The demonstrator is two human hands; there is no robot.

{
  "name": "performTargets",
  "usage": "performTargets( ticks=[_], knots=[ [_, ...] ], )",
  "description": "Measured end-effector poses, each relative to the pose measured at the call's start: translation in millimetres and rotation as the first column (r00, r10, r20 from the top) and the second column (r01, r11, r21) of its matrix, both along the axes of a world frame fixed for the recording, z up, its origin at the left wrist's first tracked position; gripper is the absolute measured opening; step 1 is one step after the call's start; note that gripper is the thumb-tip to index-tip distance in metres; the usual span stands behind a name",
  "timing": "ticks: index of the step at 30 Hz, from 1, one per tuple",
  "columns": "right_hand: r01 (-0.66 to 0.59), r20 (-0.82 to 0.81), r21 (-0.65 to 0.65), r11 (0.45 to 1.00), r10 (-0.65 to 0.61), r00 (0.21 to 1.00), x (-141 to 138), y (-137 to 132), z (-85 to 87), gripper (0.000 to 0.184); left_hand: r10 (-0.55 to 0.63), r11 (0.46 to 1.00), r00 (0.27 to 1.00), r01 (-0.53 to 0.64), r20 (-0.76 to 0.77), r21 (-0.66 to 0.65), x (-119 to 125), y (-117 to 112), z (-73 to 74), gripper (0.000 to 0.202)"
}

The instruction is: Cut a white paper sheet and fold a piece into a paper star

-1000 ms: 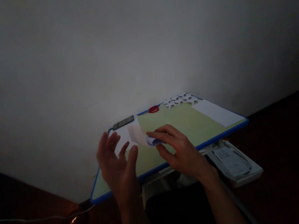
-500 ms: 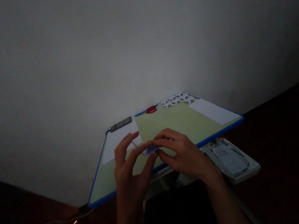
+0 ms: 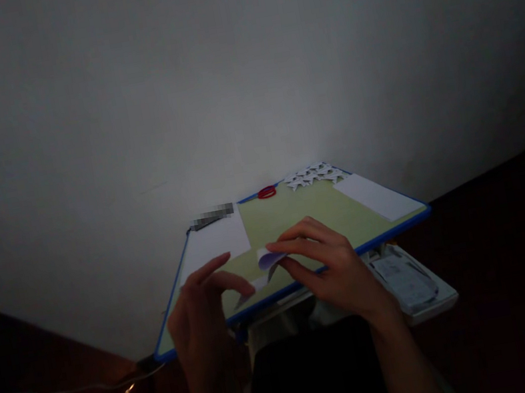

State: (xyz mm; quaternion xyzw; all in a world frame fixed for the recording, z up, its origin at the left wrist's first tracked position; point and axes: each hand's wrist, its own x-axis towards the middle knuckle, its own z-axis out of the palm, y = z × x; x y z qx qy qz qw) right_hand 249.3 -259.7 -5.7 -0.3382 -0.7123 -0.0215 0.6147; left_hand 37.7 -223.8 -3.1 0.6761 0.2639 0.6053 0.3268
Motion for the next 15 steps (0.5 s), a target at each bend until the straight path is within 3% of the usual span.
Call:
performTargets(
  ticks=[4,10,15],
  knots=[
    [-0.107,-0.026,-0.027,0.994,0.106,0.994,0.6,-4.4,2.6,0.039,-0.094,0.996,0.996,0.094,-0.004,-0.01,1.3,5.2,-3.1,0.024],
    [-0.218,-0.064,-0.03,0.976,0.215,0.974,-0.5,-6.4,4.2,0.04,-0.076,0.953,0.984,0.119,-0.159,0.279,1.4,8.6,2.1,0.03],
    [-0.238,-0.099,-0.037,0.971,0.233,0.967,-0.7,-6.8,2.4,0.042,-0.122,0.929,0.98,0.169,-0.158,0.329,5.4,4.3,5.0,0.04]
  ],
)
